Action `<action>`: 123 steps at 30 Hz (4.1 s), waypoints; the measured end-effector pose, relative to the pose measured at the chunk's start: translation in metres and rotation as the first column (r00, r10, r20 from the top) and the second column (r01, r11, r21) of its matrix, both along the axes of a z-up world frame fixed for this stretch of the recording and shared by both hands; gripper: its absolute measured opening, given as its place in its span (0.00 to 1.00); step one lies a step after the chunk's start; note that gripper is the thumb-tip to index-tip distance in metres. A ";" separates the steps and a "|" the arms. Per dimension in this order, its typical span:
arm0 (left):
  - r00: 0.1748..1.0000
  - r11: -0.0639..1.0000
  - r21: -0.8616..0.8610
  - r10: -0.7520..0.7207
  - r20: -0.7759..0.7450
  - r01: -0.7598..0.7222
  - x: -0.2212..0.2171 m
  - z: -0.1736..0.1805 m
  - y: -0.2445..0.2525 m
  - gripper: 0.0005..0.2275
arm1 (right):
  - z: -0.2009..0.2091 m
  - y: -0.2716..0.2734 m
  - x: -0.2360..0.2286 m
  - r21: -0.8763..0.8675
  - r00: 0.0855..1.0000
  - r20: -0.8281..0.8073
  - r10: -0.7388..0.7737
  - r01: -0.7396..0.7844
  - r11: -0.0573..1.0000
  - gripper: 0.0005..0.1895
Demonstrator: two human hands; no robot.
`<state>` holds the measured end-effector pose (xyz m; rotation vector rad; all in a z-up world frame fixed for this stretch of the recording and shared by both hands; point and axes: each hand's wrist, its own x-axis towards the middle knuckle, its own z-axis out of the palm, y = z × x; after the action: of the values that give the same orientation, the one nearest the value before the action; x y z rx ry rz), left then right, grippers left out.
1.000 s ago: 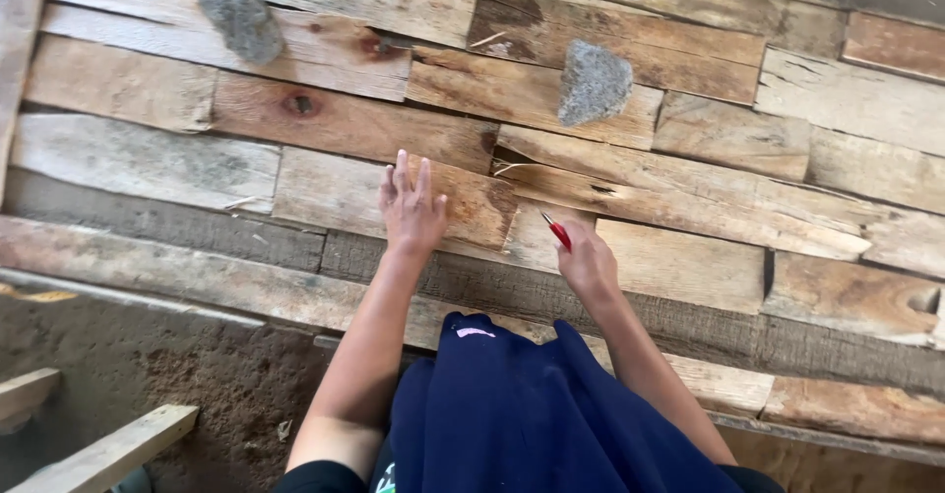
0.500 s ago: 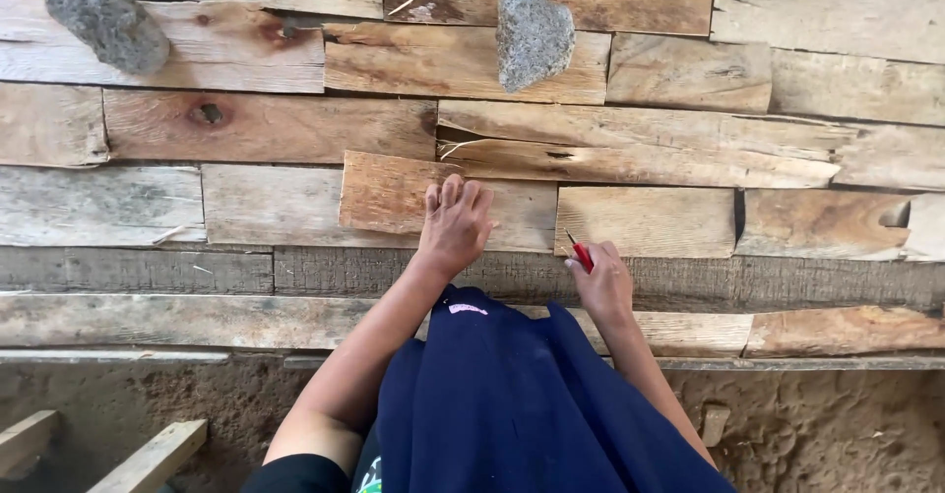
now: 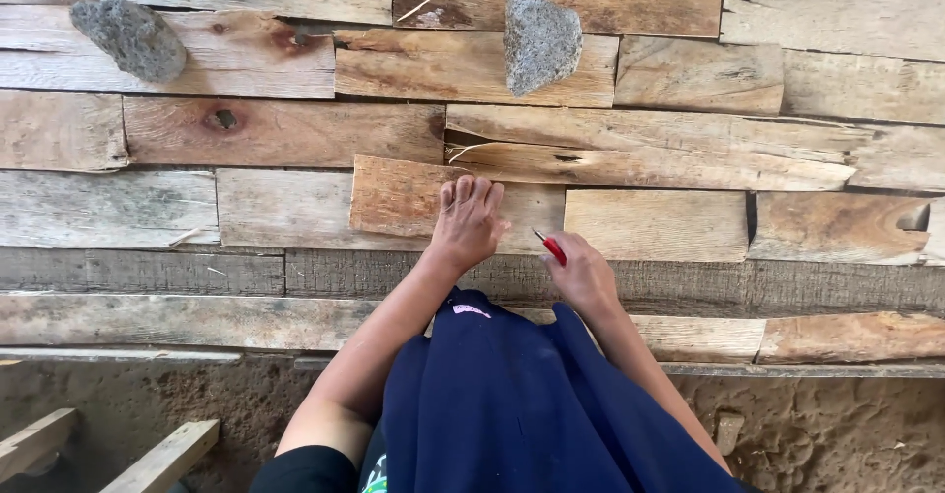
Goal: Cutting thin wood veneer strips to size with a utility knife and arranging them on a wooden board, using stones as weights.
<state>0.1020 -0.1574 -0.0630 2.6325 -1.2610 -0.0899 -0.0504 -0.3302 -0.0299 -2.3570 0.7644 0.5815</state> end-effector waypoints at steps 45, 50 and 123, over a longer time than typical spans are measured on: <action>0.546 0.494 -0.241 0.688 -0.478 -0.835 0.030 -0.013 0.141 0.11 | -0.015 0.095 0.080 0.737 0.652 0.186 -0.735 0.403 0.543 0.15; 0.618 0.481 -0.387 0.593 -0.517 -0.786 0.057 -0.005 0.136 0.05 | -0.001 0.071 0.033 0.752 0.603 0.198 -0.773 0.413 0.514 0.15; 0.699 0.620 -0.328 0.669 -0.253 -0.712 0.005 0.011 0.207 0.09 | -0.006 0.030 -0.026 0.587 0.783 0.172 -0.597 0.406 0.701 0.17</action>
<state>0.1075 0.0493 -0.0522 2.4880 -0.1102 0.1460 -0.0766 -0.3004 -0.0357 -1.5685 0.9072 0.0834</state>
